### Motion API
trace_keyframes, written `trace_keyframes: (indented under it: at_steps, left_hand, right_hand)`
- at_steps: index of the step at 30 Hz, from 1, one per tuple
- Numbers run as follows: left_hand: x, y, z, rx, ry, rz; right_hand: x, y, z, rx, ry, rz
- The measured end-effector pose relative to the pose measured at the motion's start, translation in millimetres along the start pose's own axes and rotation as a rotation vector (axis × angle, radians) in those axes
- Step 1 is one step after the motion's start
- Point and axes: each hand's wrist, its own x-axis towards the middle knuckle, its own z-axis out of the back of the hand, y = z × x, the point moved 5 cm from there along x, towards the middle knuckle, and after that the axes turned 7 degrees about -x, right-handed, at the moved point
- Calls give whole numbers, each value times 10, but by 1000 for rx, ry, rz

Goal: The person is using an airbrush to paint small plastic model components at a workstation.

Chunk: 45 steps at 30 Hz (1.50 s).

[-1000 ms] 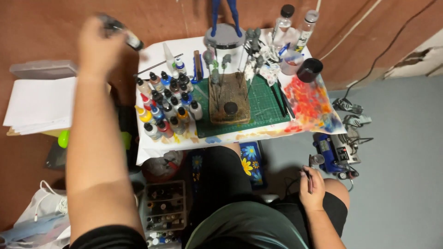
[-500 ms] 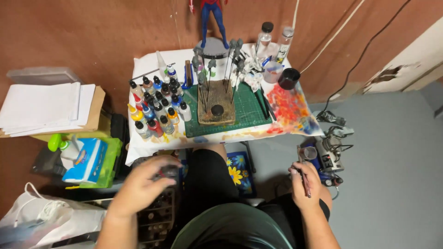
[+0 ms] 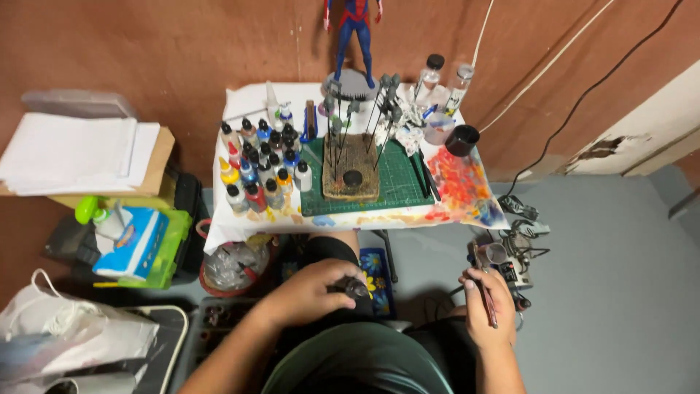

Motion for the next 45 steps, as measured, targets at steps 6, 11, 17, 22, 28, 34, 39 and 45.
trace_keyframes:
  at_steps: [6, 11, 17, 22, 28, 34, 39, 45]
  left_hand:
    - [6, -452, 45, -417, 279, -76]
    - [-162, -256, -159, -357, 207, -138]
    - [159, -5, -70, -178, 40, 53]
    - [387, -85, -201, -742, 130, -382]
    - [724, -14, -308, -84, -15, -112]
    - [838, -48, -391, -321, 273, -118]
    - [860, 36, -388, -234, -14, 103]
    - [886, 60, -549, -57, -158, 13]
  right_hand:
    - [34, 167, 12, 27, -4, 48]
    - [-115, 83, 83, -12, 72, -13]
    - [144, 267, -66, 67, 24, 199]
    - [309, 492, -188, 186, -2, 265]
    - [333, 654, -193, 188, 26, 340]
    - [484, 717, -206, 225, 25, 341]
    - [318, 569, -234, 225, 38, 265]
    - [329, 532, -311, 270, 64, 200]
